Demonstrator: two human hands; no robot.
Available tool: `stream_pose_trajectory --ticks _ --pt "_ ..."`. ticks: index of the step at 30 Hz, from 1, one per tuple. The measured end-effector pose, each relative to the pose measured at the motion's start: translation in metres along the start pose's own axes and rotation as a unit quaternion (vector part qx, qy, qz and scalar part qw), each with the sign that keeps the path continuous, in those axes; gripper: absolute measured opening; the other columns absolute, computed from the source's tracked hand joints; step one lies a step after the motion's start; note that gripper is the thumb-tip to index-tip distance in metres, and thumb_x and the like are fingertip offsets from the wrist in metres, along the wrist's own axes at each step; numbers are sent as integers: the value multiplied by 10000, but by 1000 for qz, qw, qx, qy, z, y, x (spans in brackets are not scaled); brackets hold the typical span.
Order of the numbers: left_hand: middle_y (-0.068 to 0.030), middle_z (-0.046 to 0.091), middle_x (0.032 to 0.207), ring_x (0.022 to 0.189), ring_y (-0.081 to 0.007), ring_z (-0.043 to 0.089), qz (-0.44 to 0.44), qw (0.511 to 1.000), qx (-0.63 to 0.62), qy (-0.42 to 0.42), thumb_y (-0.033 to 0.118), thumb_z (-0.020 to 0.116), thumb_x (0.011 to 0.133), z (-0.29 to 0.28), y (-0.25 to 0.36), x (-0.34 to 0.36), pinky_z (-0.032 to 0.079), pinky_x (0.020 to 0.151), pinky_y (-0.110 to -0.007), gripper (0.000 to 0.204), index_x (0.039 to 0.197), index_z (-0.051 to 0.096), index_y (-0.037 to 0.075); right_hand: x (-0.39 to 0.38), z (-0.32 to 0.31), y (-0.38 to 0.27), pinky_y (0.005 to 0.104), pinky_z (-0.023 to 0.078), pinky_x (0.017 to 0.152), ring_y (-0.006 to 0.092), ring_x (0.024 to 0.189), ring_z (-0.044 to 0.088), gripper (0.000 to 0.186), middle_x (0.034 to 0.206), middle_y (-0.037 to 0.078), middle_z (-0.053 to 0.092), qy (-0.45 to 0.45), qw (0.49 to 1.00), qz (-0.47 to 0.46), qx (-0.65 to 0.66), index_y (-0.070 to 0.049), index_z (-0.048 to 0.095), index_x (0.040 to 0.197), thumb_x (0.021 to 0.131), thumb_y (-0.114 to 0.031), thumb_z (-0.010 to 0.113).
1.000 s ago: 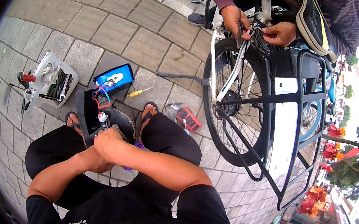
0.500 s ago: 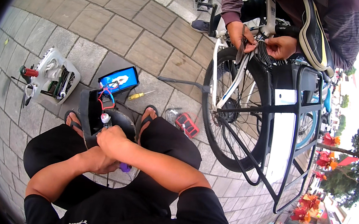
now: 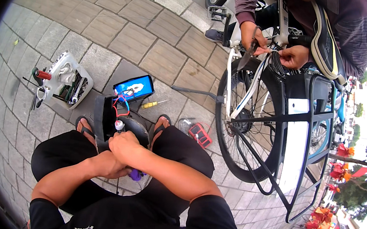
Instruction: The person sits on a low stool on a sidewalk and uses a screwdriver to adjust a small electronic component connected to a battery pack. They repeatedly tighten and loosen screws on the component while another person works on a bicycle in the background.
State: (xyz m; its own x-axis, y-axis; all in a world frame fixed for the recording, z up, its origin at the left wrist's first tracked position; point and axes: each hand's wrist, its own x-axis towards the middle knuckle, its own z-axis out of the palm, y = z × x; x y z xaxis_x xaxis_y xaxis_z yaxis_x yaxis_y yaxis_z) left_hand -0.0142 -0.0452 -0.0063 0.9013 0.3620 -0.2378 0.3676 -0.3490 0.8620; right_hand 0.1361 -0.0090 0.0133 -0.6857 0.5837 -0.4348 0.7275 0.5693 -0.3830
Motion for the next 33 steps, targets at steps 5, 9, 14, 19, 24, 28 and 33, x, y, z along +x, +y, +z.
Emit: stream_pose_trajectory --ticks 5,9,14,19,24,28,33 --pt "-241 692 1108 1016 -432 674 -4 1000 9 -11 275 663 927 3 -4 2 550 883 -500 438 1270 593 10 -3 0 0 392 561 759 296 909 737 267 989 174 726 9 1000 -2 -12 -8 700 1007 796 -172 704" --pt "-237 692 1120 1030 -431 671 -7 1000 16 -20 282 666 927 3 -3 3 546 892 -500 443 1271 596 12 -4 0 -1 382 561 749 284 904 738 272 991 159 728 4 1000 -1 -31 -22 707 1025 805 -184 700" --pt "-236 692 1129 1050 -431 665 0 1000 13 -1 278 671 922 3 -4 3 538 910 -500 441 1267 603 12 -4 -1 0 358 556 727 252 884 744 245 976 121 730 13 999 -8 -47 -45 718 1028 854 -215 684" --pt "-229 714 1024 936 -416 700 42 997 42 39 312 642 951 13 -14 3 580 787 -510 418 1265 604 39 -5 -1 0 361 562 725 254 886 746 239 984 127 732 14 998 -13 -53 -46 722 1028 859 -209 675" --pt "-226 715 1003 905 -417 701 49 997 40 44 309 639 951 16 -18 2 580 777 -505 411 1258 602 38 -3 6 -1 367 567 739 265 896 745 276 991 137 732 13 999 -4 -49 -42 723 1032 834 -232 695" --pt "-222 711 1034 947 -418 690 42 998 32 35 292 646 946 12 -15 2 566 814 -502 400 1251 610 36 -3 3 -1 372 569 754 282 902 738 365 992 146 729 7 999 0 -43 -34 718 1046 780 -282 744" --pt "-220 700 1130 1060 -418 666 -4 1000 24 -5 271 660 943 5 -7 1 538 906 -497 394 1254 619 33 -2 5 0 377 571 764 292 914 739 346 1007 157 730 -1 999 -2 -33 -27 718 1049 790 -256 733"
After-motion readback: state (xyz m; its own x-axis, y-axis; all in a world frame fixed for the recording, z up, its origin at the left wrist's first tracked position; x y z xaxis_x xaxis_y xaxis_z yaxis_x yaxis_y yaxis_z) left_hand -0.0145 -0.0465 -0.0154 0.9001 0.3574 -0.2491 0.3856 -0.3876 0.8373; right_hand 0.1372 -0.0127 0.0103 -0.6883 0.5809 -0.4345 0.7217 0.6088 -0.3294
